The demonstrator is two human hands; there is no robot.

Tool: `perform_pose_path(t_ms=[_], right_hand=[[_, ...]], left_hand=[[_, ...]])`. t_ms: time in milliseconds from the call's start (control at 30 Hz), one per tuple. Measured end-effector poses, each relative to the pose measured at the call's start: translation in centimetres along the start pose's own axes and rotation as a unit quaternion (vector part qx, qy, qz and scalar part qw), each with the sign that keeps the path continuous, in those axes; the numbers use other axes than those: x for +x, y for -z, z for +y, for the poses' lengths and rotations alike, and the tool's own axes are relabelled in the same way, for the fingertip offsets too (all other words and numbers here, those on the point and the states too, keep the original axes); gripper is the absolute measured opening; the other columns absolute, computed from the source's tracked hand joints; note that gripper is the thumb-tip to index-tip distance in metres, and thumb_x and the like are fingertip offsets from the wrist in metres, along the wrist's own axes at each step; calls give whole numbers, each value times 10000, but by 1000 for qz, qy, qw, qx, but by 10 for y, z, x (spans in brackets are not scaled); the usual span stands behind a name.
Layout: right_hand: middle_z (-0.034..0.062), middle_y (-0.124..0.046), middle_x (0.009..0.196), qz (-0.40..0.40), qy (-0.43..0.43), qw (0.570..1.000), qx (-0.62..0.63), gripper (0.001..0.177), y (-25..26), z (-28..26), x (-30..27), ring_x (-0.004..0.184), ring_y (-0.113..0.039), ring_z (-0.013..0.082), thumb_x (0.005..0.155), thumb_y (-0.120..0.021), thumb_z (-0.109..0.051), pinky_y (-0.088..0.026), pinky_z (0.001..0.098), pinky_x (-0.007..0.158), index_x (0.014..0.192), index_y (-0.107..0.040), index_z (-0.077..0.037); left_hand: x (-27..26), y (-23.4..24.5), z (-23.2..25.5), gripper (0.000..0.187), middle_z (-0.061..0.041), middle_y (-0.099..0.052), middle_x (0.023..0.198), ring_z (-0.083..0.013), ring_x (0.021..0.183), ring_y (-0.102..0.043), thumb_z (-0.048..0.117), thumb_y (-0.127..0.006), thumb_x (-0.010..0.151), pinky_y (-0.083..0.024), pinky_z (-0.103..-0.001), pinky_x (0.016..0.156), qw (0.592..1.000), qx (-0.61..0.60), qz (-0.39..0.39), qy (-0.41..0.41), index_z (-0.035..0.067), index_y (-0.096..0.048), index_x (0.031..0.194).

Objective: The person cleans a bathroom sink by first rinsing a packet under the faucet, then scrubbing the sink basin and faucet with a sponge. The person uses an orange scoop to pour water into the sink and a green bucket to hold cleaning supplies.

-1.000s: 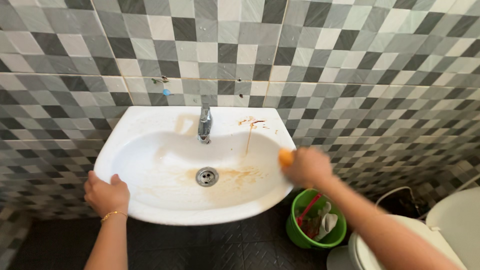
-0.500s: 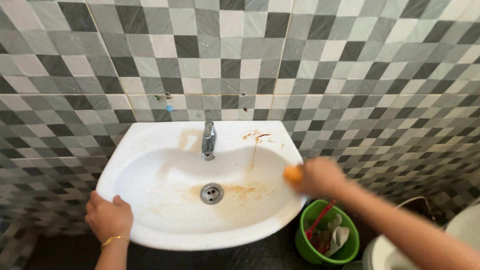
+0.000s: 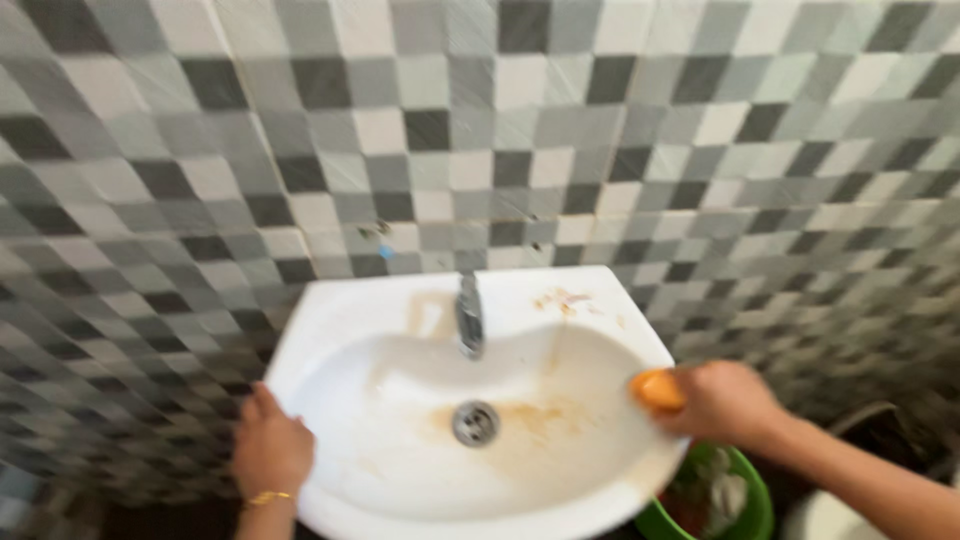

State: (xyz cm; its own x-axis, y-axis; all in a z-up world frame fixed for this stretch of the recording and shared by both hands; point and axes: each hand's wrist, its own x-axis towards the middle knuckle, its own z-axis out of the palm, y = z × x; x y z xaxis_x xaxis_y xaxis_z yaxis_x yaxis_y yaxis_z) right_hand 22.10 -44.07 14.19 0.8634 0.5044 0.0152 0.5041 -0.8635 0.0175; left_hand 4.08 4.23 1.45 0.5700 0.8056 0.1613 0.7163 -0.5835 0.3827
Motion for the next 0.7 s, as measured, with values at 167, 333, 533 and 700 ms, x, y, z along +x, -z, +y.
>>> perform_pose_path(t_ms=[167, 333, 533, 700], right_hand=[[134, -780, 848, 11, -196, 980, 12, 515, 11, -5, 87, 812, -761, 319, 855, -649, -594, -599, 449, 754, 897, -775, -96], [194, -771, 962, 14, -229, 959, 166, 544, -33, -89, 171, 908, -758, 336, 786, -757, -538, -584, 465, 792, 960, -752, -23], [179, -779, 997, 10, -223, 965, 138, 483, -30, -78, 185, 930, -757, 321, 760, -785, -460, -589, 437, 819, 998, -783, -39], [152, -780, 1014, 52, -266, 955, 122, 391, -16, -63, 198, 936, -761, 313, 786, -781, -403, -595, 434, 811, 1003, -785, -78]], left_hand=[[27, -4, 4, 848, -134, -456, 1511, -328, 1339, -518, 342, -728, 883, -538, -454, 988, 996, 72, -54, -11, 62, -277, 1544], [50, 1, 11, 931, -153, -576, 1390, -348, 1150, -693, 447, -830, 807, -612, -453, 891, 992, 75, -105, 9, 40, -349, 1491], [66, 11, 9, 872, -147, -699, 1274, -344, 1097, -738, 481, -880, 756, -623, -442, 885, 985, 63, -158, 28, 48, -462, 1387], [76, 18, 25, 924, -153, -699, 1267, -324, 1105, -731, 552, -928, 672, -614, -420, 897, 983, 80, -162, 28, 39, -498, 1309]])
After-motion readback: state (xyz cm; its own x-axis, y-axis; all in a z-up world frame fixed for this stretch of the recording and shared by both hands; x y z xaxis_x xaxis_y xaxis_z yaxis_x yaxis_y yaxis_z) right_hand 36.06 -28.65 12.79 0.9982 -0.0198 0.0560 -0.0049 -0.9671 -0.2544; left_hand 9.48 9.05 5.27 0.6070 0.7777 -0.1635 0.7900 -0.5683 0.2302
